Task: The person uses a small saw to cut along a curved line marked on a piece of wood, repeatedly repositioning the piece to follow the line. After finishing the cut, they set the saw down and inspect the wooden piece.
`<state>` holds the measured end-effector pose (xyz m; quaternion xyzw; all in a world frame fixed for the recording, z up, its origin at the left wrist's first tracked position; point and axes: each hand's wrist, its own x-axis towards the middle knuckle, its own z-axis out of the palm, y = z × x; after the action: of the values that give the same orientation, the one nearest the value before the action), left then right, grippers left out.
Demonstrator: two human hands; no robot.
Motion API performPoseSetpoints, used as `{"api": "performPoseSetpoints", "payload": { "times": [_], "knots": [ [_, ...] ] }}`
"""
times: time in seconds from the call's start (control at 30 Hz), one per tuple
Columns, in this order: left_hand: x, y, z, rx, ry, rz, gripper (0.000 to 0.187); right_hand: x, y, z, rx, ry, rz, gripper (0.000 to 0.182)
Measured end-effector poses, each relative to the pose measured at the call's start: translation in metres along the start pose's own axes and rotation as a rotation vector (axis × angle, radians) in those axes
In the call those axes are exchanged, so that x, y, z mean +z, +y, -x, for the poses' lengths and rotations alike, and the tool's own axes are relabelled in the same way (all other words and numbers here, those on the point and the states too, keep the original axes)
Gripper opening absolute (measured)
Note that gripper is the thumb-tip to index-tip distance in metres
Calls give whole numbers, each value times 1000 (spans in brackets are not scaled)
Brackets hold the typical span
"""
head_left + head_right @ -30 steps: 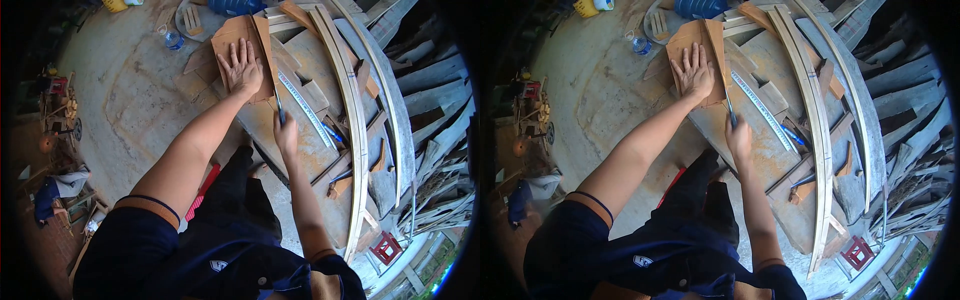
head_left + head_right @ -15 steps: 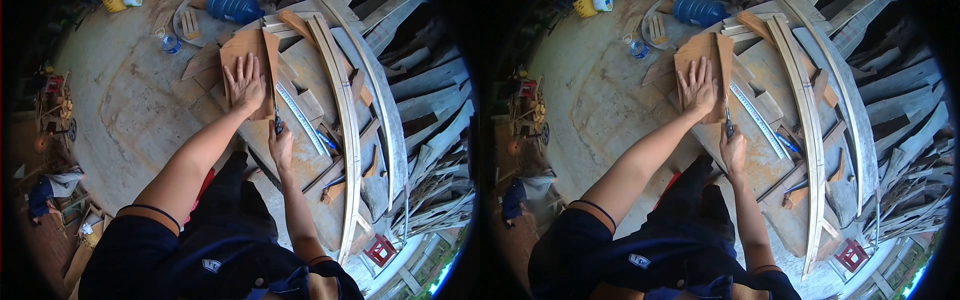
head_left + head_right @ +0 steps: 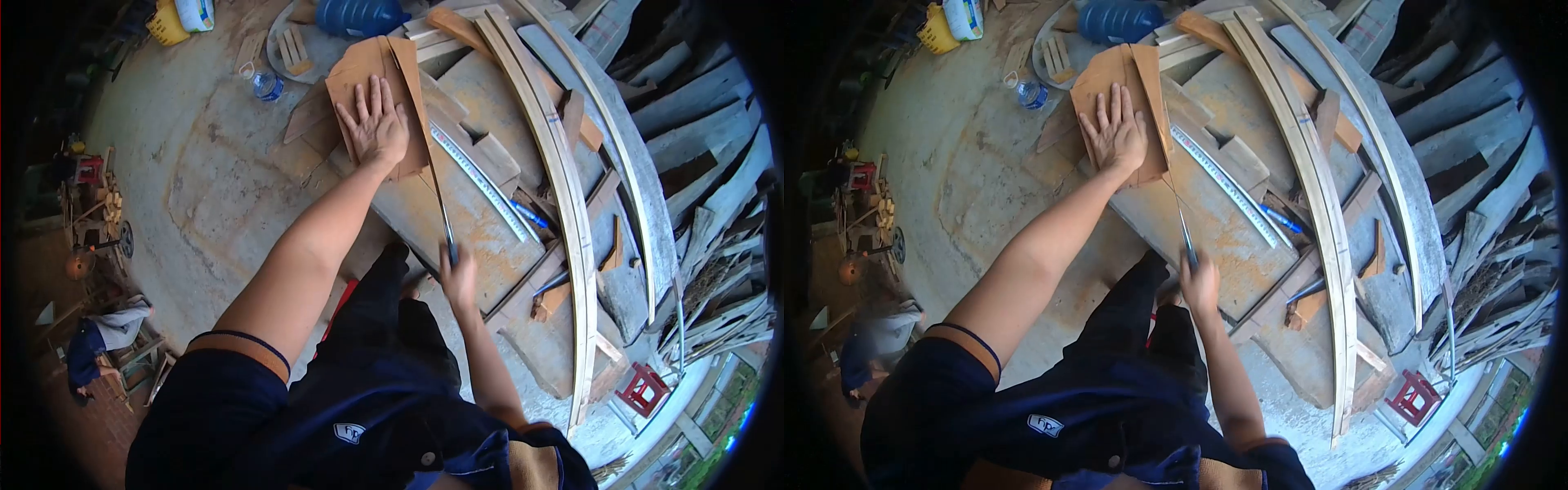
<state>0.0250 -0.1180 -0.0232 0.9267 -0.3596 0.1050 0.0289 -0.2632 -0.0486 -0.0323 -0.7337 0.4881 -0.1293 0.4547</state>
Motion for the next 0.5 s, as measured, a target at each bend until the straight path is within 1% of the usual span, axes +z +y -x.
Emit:
{"api": "performPoseSetpoints", "payload": {
  "times": [0.03, 0.07, 0.1, 0.17, 0.23, 0.27, 0.3, 0.33, 0.37, 0.4, 0.43, 0.47, 0.5],
  "knots": [
    [-1, 0, 0, -6, -17, 8, 62, -12, 13, 34, 48, -4, -57, 25],
    [0, -1, 4, -9, -46, 16, 62, -21, 38, 67, 59, -25, -15, 20],
    [1, -2, 3, -5, -42, 9, 61, -35, 47, 97, 93, -53, 36, 19],
    [3, -1, 3, -7, -26, 18, 61, -49, 45, 104, 114, -75, 93, 19],
    [2, -2, 5, 3, -11, 21, 61, -45, 32, 86, 88, -70, 25, 18],
    [1, -2, 6, 1, -31, 27, 61, -30, 33, 58, 26, -53, 7, 20],
    [-1, -2, 5, 2, -49, 31, 61, -23, 9, 21, 19, -79, 74, 25],
    [-2, -2, 4, 4, -43, 23, 61, -7, -12, -16, -86, 34, 36, 32],
    [-2, -1, 3, -4, -60, 26, 61, 4, -32, -56, -95, 7, -27, 35],
    [-2, -2, 4, -6, -80, 28, 62, 11, -53, -83, -86, 19, -11, 35],
    [-1, -2, 4, -4, -84, 4, 62, 11, -75, -94, -42, 3, -28, 35],
    [0, -2, 4, 6, -90, 7, 62, 12, -73, -89, -32, 8, -28, 35],
    [1, -4, 5, 20, -44, 11, 62, 10, -68, -83, -37, 12, -23, 35]
  ]
}}
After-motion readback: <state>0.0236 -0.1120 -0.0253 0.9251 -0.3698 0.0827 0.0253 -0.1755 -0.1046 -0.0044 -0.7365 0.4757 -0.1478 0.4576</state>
